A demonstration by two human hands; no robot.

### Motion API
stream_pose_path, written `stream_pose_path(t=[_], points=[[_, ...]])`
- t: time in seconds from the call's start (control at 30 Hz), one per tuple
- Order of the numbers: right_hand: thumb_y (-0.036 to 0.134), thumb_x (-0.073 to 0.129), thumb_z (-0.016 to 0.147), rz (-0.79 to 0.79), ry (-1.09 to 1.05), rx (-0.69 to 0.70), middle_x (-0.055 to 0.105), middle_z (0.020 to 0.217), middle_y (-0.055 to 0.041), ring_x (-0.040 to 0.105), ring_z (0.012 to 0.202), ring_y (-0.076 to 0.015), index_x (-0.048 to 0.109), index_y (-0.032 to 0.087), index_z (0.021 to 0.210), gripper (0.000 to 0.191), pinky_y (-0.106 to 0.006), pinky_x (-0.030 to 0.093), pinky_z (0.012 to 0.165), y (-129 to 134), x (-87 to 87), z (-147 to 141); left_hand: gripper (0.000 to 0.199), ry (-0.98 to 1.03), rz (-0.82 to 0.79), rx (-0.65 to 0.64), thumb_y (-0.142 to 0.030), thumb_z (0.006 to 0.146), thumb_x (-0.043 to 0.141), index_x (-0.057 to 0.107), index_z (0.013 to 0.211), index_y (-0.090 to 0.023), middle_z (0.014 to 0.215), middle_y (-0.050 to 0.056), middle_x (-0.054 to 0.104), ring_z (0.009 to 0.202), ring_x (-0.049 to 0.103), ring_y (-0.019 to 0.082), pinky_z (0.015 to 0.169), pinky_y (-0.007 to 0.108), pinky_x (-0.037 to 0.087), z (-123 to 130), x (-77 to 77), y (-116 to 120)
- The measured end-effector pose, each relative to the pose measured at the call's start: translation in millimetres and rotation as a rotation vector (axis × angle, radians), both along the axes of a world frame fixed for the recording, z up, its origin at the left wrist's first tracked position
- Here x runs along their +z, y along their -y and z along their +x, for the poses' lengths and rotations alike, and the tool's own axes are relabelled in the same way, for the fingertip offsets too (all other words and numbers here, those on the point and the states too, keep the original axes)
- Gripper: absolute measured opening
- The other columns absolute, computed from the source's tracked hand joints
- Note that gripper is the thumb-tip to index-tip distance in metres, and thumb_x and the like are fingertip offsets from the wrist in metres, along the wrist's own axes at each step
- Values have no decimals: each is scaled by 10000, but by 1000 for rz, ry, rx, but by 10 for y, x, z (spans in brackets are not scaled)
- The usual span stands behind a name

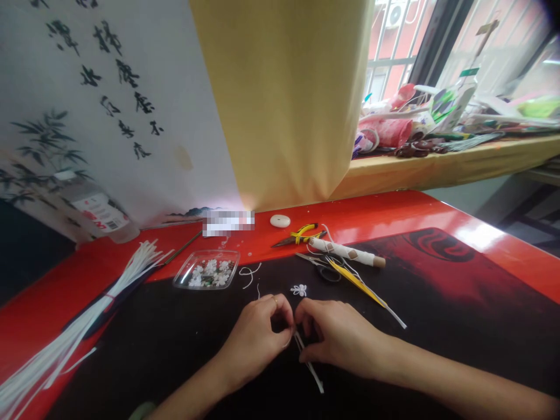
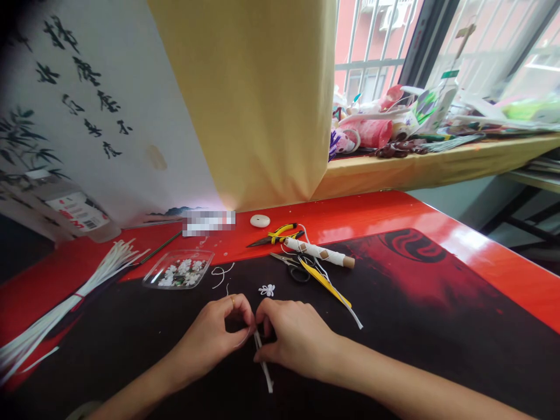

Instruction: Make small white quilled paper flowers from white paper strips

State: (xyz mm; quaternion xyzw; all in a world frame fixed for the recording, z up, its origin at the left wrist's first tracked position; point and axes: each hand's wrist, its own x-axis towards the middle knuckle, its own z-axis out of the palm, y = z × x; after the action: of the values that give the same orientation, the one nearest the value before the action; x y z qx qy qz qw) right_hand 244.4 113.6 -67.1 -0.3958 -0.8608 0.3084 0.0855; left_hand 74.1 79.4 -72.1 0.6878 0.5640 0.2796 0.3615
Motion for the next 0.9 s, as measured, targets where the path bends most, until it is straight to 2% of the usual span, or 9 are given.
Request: stream_pose_path(t=[0.13, 0.27, 0.37, 0.43, 0.57, 0.9], points=[[300, 750, 531, 5, -18, 18, 578, 678, 99, 492, 553, -87, 550, 266, 859, 386, -176, 241, 455, -12, 9, 15, 130, -67, 57, -7, -80, 662, 493, 503, 655, -209, 655, -43, 565, 632, 533, 122, 609, 222, 381, 26, 23, 15], [320, 723, 561, -19, -58, 54, 591, 675, 75, 504, 557, -98, 589, 245, 839, 318, -181, 284, 468, -57, 11, 43, 144, -172, 155, -18, -64, 681, 485, 491, 674, -208, 647, -46, 565, 614, 531, 113, 596, 210, 380, 53, -10, 32], [205, 598, 678, -48, -101, 96, 618, 681, 58, 529, 571, -95, 622, 243, 849, 176, -177, 327, 501, -103, 8, 63, 146, -211, 209, -28, -60, 694, 483, 492, 688, -205, 662, -37, 566, 633, 533, 122, 614, 223, 380, 67, -68, 49], [126, 512, 712, -48, -117, 103, 642, 717, 50, 553, 617, -94, 640, 248, 851, 225, -173, 351, 551, -125, -2, 68, 135, -232, 249, -38, -71, 714, 476, 490, 705, -205, 677, -29, 567, 644, 534, 129, 622, 232, 383, 73, -114, 62], [100, 485, 706, -35, -137, 73, 662, 766, 31, 573, 665, -107, 655, 238, 850, 262, -177, 367, 591, -142, -40, 59, 131, -254, 331, -63, -79, 745, 451, 475, 748, -208, 704, -18, 568, 645, 535, 131, 622, 237, 395, 77, -190, 76], [114, 530, 653, 41, -151, -29, 599, 603, 37, 504, 528, -84, 626, 196, 705, 137, -164, 319, 496, -102, -71, 4, 111, -268, 444, -111, -104, 801, 409, 451, 791, -207, 711, -8, 552, 635, 535, 125, 602, 229, 406, 53, -244, 81]])
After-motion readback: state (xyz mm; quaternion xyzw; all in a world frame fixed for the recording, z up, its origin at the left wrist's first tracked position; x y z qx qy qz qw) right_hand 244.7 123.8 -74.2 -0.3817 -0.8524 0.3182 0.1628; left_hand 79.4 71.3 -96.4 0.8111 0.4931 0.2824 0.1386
